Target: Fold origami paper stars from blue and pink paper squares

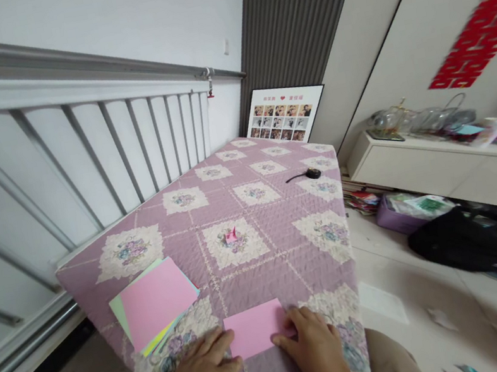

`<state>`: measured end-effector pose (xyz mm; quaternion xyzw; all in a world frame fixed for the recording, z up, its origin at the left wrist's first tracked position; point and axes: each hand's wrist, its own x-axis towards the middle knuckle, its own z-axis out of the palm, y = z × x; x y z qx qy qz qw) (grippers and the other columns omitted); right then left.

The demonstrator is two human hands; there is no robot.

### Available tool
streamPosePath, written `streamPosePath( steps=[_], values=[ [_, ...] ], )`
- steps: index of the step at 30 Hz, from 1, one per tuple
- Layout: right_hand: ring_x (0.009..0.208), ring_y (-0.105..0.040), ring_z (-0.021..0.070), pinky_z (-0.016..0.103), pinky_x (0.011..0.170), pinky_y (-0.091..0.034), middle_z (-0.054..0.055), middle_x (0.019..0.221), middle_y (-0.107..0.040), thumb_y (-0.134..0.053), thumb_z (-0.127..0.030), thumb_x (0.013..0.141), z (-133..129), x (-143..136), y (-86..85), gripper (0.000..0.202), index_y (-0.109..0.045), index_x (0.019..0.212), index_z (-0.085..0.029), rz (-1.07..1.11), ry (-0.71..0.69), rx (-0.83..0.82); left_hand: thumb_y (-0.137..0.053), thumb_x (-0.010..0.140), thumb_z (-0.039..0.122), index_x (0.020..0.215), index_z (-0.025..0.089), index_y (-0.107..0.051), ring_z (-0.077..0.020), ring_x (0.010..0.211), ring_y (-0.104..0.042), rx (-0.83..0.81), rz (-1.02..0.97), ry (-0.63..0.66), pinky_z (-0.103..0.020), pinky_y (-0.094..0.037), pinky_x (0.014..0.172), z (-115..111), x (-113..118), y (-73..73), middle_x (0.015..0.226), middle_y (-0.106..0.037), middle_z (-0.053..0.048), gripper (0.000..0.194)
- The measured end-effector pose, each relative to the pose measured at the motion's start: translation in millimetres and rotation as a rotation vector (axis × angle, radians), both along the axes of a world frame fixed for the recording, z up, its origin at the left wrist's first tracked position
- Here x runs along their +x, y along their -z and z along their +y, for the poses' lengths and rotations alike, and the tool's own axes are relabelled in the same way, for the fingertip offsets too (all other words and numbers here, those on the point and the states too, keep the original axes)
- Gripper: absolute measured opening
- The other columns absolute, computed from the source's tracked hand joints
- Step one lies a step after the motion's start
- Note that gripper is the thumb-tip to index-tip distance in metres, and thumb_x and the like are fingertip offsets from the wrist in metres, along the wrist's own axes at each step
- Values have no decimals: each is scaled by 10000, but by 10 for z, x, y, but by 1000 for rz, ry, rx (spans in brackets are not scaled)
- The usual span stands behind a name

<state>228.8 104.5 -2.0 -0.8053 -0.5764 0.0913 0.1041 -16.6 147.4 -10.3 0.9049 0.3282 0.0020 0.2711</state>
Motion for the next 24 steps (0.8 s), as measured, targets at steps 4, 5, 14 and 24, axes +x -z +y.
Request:
streamPosePath(
  steps=[4,5,14,24],
  values=[
    [878,-575,236,325,693,-333,3,843,-646,-625,-452,728,25,120,-56,188,-625,726,-263,31,-1,-60,-623,740,317,1215,297,-595,-312,1360,-273,7,-25,-10,-503,-265,1088,11,-23,-6,1475,-365,-49,477],
    [878,-576,236,325,692,-335,2,838,-647,-617,-450,731,27,150,-56,185,-627,719,-266,33,1,-62,-622,740,312,1214,293,-596,-312,1361,-273,7,-31,-10,-503,-266,1087,14,-30,-7,1473,-367,-51,476],
    [727,-611,212,328,661,-437,28,740,-650,-486,-403,798,-55,534,102,233,-621,703,-238,50,-15,224,-627,732,269,1191,313,-605,-314,1362,-263,17,-71,-8,-520,-265,1078,9,-82,86,1473,-365,-41,461],
    [1078,-555,234,361,897,-423,54,1148,-631,-684,-234,741,-37,-206,65,394,-621,1127,-277,49,-527,179,-679,717,259,1008,295,-657,-250,1141,-458,99,-177,-129,-419,-351,976,65,25,52,1205,-575,-8,294]
  ],
)
